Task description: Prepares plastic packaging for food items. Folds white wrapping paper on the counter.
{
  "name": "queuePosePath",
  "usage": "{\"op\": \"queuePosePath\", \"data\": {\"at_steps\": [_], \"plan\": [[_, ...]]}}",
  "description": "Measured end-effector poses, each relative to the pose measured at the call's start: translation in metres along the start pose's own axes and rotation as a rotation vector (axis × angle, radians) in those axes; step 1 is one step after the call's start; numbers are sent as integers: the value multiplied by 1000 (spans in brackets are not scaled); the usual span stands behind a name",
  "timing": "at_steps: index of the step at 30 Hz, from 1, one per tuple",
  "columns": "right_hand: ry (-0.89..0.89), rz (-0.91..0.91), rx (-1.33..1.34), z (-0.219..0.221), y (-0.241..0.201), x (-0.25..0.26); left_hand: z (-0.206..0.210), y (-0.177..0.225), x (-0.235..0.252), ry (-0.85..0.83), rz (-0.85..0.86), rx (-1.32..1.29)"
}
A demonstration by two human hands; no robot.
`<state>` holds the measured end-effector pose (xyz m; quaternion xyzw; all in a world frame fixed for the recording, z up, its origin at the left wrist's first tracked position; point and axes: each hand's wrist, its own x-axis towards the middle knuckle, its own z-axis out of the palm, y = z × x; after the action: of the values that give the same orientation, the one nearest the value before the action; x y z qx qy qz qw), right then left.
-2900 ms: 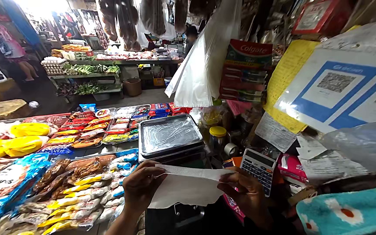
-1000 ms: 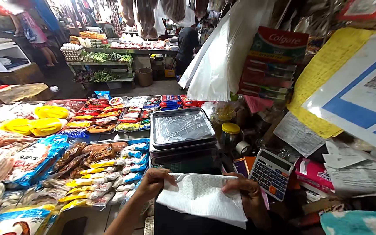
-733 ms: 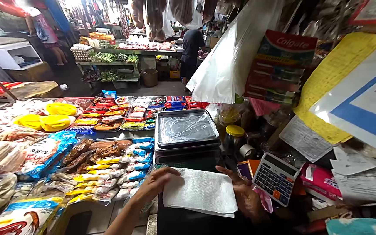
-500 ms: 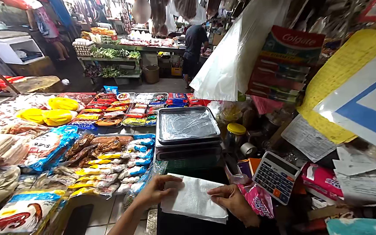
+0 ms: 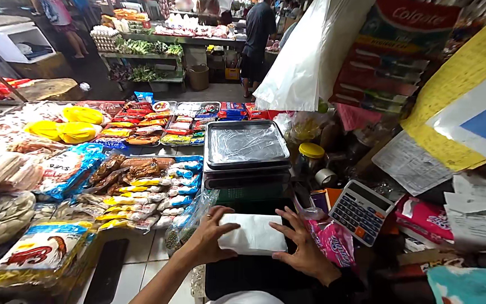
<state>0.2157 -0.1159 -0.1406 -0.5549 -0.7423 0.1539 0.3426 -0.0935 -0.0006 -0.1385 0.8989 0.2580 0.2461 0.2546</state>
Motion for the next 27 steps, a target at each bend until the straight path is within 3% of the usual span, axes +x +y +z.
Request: {"op": "queuePosePath", "data": {"at_steps": [2,6,14,23,27], "plan": [[-117,-52,18,2,-1,0,7,1,0,-132,118,11],[-203,-33,-1,5,-5,5,13,-2,5,-140,205,36],[-174,-118,-37,22,5,12,18,-3,10,-238,194,116],[-32,-138,48,17,4,24,15,-4,19,-179,159,23],[-68,-141,21,10,-6,21,8,11,21,-209,250,170]]}}
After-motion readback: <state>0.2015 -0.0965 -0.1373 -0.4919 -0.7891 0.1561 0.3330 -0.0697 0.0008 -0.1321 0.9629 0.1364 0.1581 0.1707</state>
